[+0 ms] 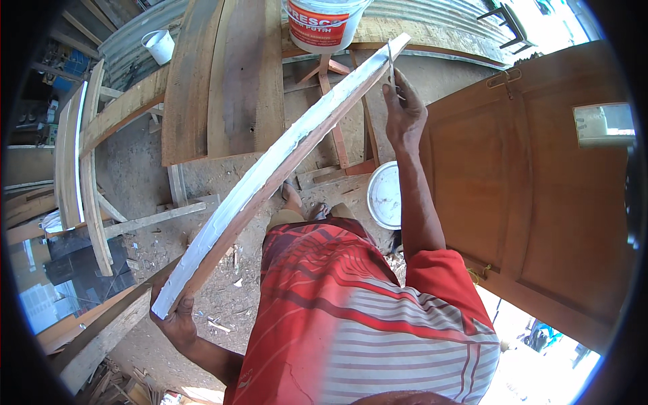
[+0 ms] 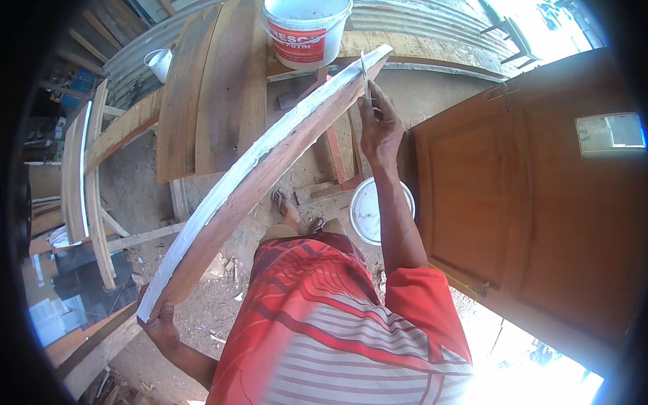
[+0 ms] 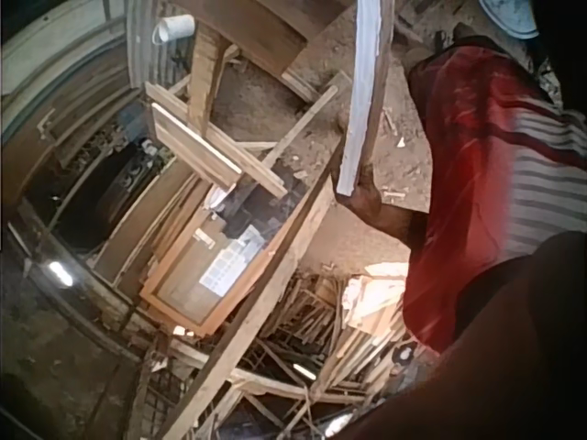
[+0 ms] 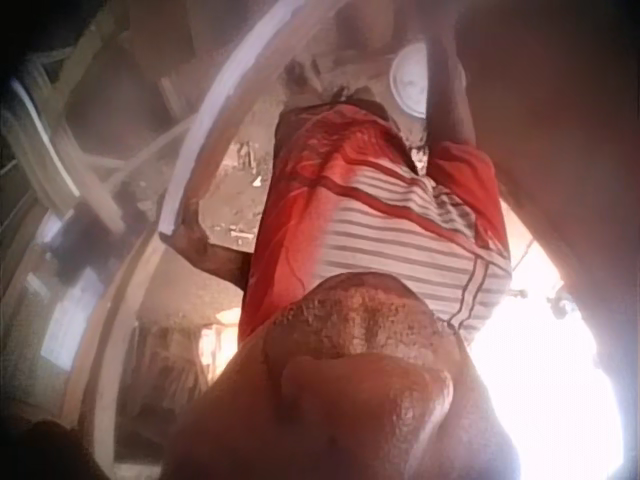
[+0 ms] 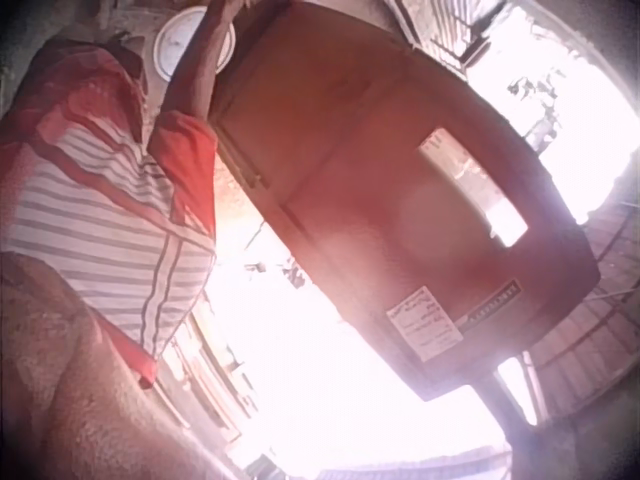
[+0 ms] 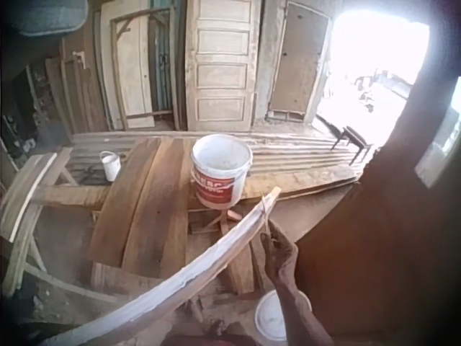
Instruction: The person applies glue to the edge of a wooden board using a stick applicator, joins it to another wooden panel, and then spreads glue along the edge of another wooden board.
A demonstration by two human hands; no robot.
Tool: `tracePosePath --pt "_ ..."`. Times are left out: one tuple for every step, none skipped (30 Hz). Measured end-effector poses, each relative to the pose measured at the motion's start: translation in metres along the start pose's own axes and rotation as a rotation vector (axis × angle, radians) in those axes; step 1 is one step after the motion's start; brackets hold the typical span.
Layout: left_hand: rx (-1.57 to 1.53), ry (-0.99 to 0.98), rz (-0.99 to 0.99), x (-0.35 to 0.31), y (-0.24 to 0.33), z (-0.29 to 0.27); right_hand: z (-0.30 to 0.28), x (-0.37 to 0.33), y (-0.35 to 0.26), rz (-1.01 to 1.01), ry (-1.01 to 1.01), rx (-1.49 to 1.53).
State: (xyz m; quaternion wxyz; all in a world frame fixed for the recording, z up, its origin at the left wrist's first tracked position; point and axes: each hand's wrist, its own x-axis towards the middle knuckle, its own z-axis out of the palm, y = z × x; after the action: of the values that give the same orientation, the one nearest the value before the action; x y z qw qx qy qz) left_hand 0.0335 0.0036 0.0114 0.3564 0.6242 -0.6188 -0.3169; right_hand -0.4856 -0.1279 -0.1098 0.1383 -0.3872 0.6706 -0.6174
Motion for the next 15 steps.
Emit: tracePosePath --pt "-0.016 -0.001 -0.006 -0.002 -0.003 -0.002 0.004 -0.005 -0.014 0.007 -0.02 -0.169" --pt "-0.036 -0.009 -0.005 0.0 -0.003 -0.002 0.003 -0.015 -0.018 0.006 -0.017 -0.167" --pt "-0.035 -0.009 -0.002 0.003 -0.002 -0.001 0.002 -0.028 -0.02 -0.009 -0.041 -0.257" --pt "-0.044 0.033 0.043 0.0 0.001 0.0 0.005 -0.04 -0.023 -0.036 -0.083 -0.335" --pt "-0.046 0.078 0.081 -0.004 0.004 0.001 0.005 -0.053 -0.023 -0.067 -0.124 -0.32" --pt "0.019 0.008 0.11 -0.005 0.009 -0.002 0.002 -0.067 -0.024 -0.104 -0.181 -0.295" --pt "0.096 -0.037 0.119 -0.007 0.014 -0.009 0.001 -0.076 -0.026 -0.136 -0.151 -0.258" --pt "-0.011 0.004 -0.001 -0.012 0.018 -0.003 0.0 -0.083 -0.025 -0.168 -0.143 -0.196" --pt "-0.095 -0.056 -0.105 -0.006 0.024 0.001 -0.015 -0.085 -0.024 -0.133 -0.172 -0.179" --pt "-0.234 -0.038 -0.113 0.004 0.03 0.017 -0.023 -0.075 -0.021 0.16 -0.005 -0.02" --pt "-0.376 -0.141 -0.158 0.009 0.018 0.02 -0.033 -0.063 -0.026 0.337 0.122 0.39" --pt "-0.326 -0.099 -0.038 0.001 0.027 0.015 -0.034 -0.052 -0.029 0.315 0.148 0.409" --pt "-0.28 -0.151 -0.067 0.006 0.03 0.015 -0.048 -0.042 -0.019 -0.035 0.021 0.069" --pt "-0.231 -0.117 0.122 0.01 0.025 0.016 -0.057 -0.031 -0.009 -0.408 -0.018 -0.224" --pt "-0.214 -0.099 0.097 0.002 0.031 0.013 -0.057 -0.01 -0.001 -0.377 -0.052 -0.291"
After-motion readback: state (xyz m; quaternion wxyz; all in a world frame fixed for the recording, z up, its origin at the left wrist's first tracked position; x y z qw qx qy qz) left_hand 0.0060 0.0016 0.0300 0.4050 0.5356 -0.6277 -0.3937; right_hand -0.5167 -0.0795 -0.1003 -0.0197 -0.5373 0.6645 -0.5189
